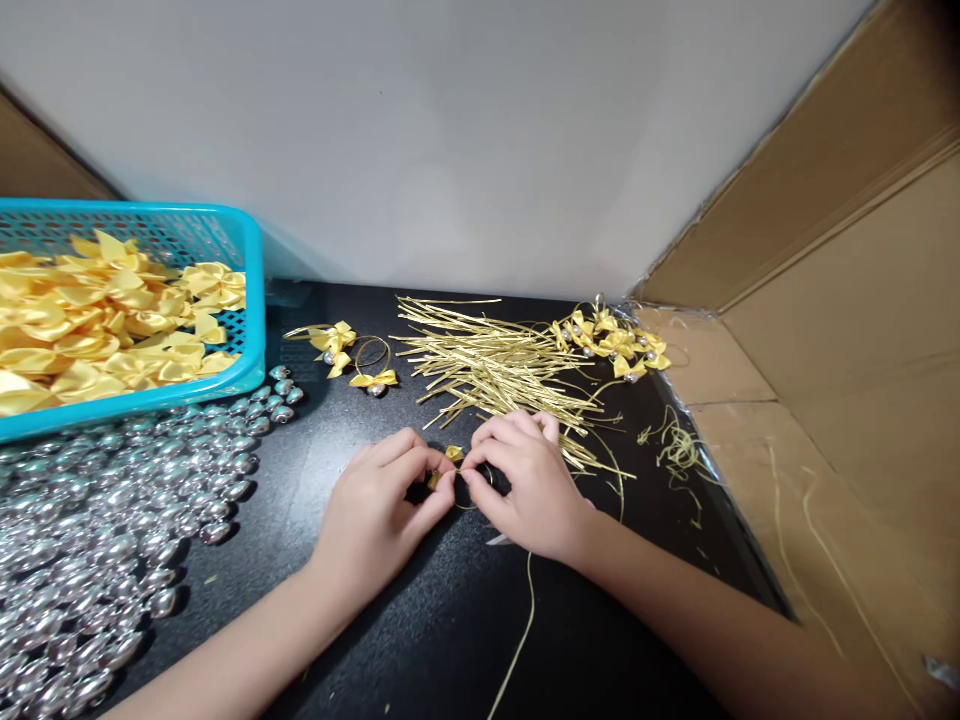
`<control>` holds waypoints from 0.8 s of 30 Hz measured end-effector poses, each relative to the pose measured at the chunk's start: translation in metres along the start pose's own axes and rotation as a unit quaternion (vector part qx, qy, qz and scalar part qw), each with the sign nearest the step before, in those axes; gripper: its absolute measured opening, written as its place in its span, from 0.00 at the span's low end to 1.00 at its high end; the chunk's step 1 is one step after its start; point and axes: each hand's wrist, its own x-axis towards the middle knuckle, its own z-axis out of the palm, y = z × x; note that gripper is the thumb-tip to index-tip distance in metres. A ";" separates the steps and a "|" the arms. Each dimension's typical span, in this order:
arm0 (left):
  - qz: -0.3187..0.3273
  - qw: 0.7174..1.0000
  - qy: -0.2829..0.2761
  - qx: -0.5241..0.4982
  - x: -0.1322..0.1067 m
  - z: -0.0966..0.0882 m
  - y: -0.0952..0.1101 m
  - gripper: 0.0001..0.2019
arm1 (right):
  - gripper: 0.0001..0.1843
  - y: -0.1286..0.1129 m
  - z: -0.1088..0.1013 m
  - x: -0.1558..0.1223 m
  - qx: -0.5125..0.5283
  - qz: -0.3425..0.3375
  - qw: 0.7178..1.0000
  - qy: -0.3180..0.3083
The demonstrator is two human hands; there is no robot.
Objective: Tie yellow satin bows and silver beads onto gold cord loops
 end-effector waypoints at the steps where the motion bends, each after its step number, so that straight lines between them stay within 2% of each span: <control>1: -0.011 1.000 -0.004 -0.016 0.000 0.000 0.000 0.07 | 0.05 0.000 0.000 0.000 0.000 0.000 1.000 0.000; 7: -0.051 0.996 -0.009 -0.070 0.003 -0.002 -0.001 0.07 | 0.04 -0.002 -0.001 0.000 0.006 0.006 1.000 0.005; 11: -0.051 0.996 -0.012 -0.078 0.004 -0.002 0.000 0.07 | 0.02 -0.004 -0.002 0.000 0.018 0.011 1.000 0.019; 24: -0.079 0.989 -0.044 -0.120 0.003 -0.002 0.001 0.07 | 0.06 -0.004 -0.003 0.002 0.004 0.005 1.000 0.012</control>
